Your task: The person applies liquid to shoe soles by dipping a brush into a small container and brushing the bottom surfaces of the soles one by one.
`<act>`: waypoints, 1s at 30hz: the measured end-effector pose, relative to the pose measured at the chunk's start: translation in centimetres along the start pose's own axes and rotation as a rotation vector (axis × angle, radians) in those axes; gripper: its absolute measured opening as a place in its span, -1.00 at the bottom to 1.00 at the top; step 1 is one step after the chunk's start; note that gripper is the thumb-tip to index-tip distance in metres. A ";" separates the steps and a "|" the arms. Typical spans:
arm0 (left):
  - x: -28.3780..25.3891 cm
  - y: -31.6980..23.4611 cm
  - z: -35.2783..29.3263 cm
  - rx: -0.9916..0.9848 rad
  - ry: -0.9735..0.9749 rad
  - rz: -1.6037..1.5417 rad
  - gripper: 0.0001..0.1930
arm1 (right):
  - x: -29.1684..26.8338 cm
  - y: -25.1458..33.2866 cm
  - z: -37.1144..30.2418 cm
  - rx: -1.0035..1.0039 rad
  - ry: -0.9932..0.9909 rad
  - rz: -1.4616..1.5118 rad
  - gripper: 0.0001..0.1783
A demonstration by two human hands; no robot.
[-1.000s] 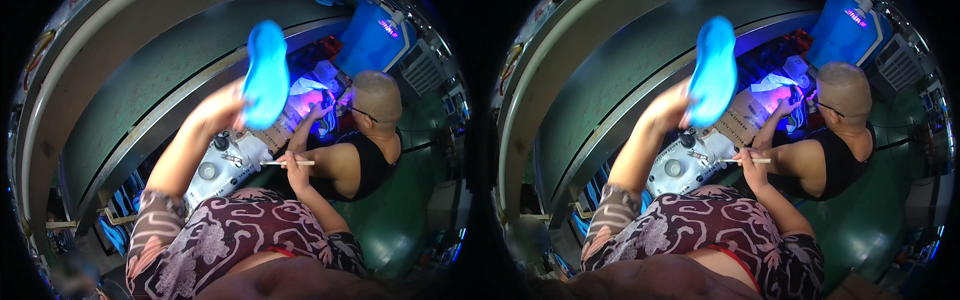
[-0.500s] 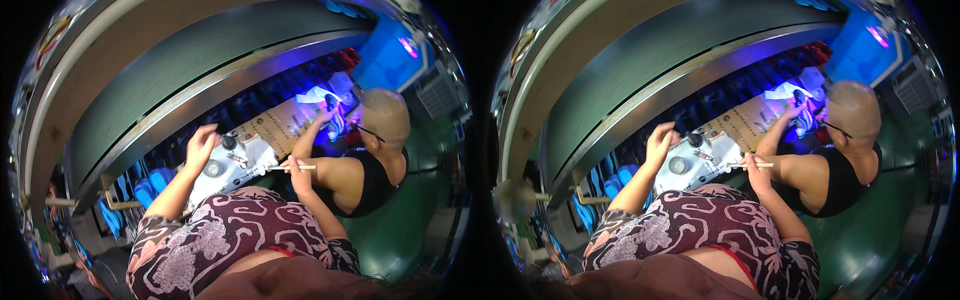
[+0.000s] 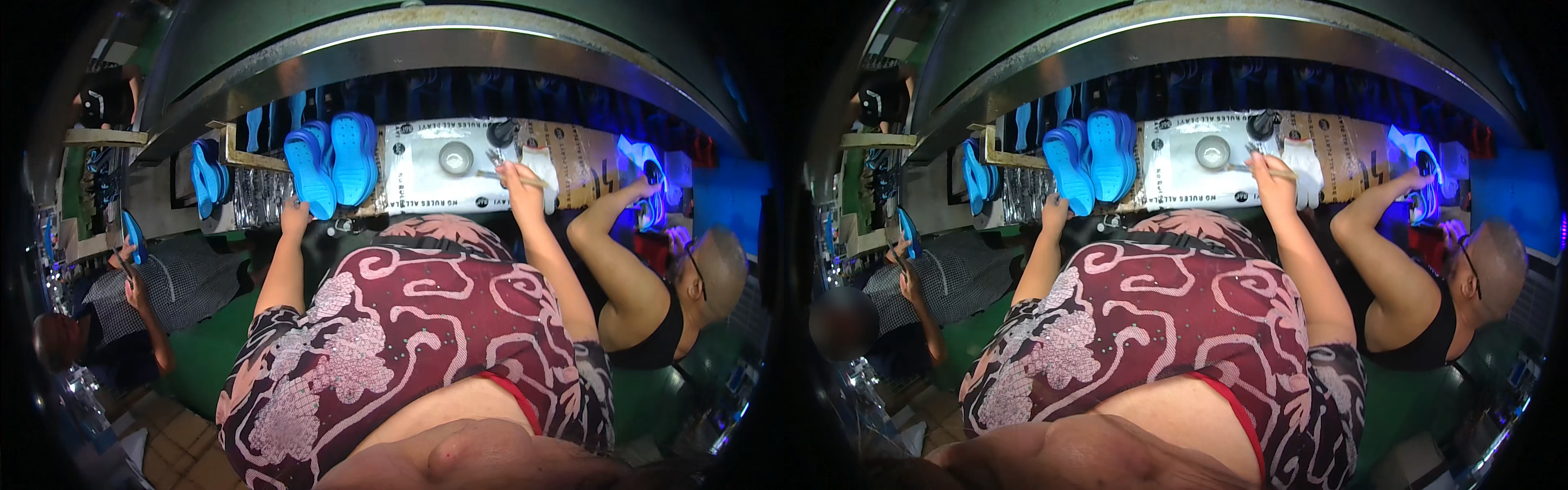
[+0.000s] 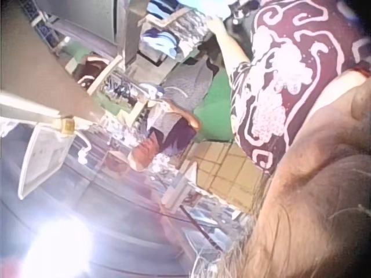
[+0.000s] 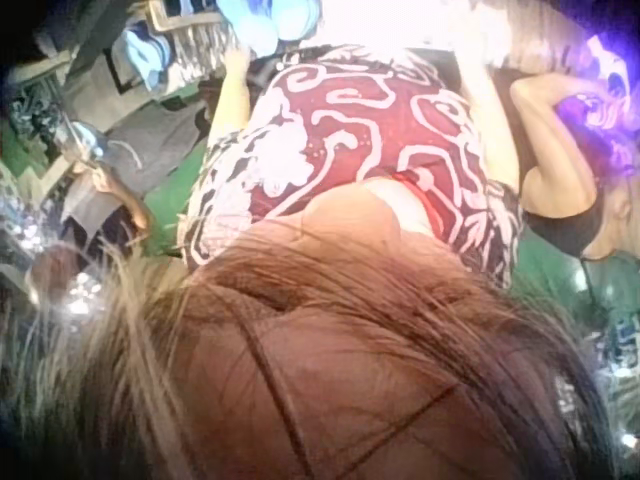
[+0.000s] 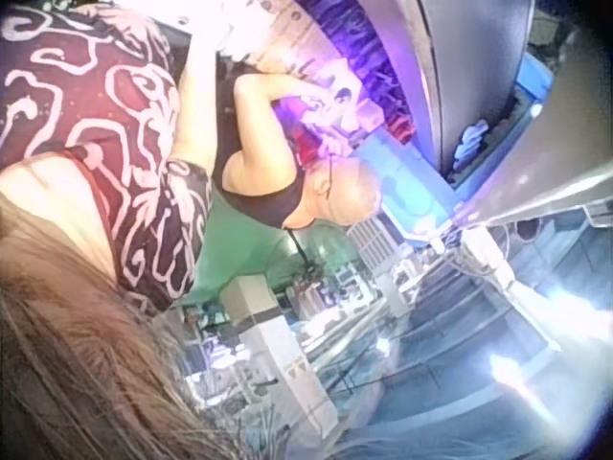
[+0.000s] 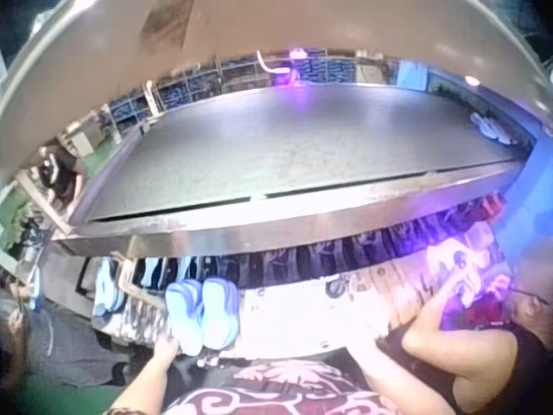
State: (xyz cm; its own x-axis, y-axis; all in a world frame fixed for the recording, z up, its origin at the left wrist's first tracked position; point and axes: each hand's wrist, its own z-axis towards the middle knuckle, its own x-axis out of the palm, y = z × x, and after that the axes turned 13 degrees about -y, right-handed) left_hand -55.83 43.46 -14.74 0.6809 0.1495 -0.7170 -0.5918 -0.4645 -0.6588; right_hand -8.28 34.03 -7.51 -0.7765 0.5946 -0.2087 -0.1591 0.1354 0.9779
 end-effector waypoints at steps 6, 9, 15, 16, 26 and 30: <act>1.0 -0.5 -1.7 0.246 -0.188 0.246 -0.77 | 3.5 -2.3 2.2 -0.241 0.007 -0.239 -0.77; 0.8 -0.2 -1.7 0.456 -0.272 0.355 -0.76 | 5.0 -4.5 2.8 -0.295 -0.013 -0.361 -0.79; 1.9 -2.7 -3.3 0.392 -0.177 0.388 -0.73 | 4.3 -6.0 3.3 -0.370 -0.019 -0.403 -0.83; 1.7 -2.6 -3.2 0.390 -0.178 0.390 -0.73 | 4.2 -5.9 3.3 -0.350 -0.024 -0.394 -0.82; -1.2 -6.1 -6.4 -0.379 0.392 -0.812 -0.62 | 0.5 -2.1 3.0 0.022 -0.031 -0.047 -0.63; -3.6 -7.4 -8.3 -0.340 0.474 -0.940 -0.63 | -1.7 -0.5 2.0 0.281 -0.066 0.290 -0.62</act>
State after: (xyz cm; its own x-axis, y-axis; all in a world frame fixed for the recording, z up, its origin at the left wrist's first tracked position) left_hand -50.29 39.06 -5.44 0.9362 0.2527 0.2441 0.3478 -0.5682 -0.7458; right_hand -5.67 34.59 -7.69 -0.7227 0.6879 0.0664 0.2407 0.1605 0.9572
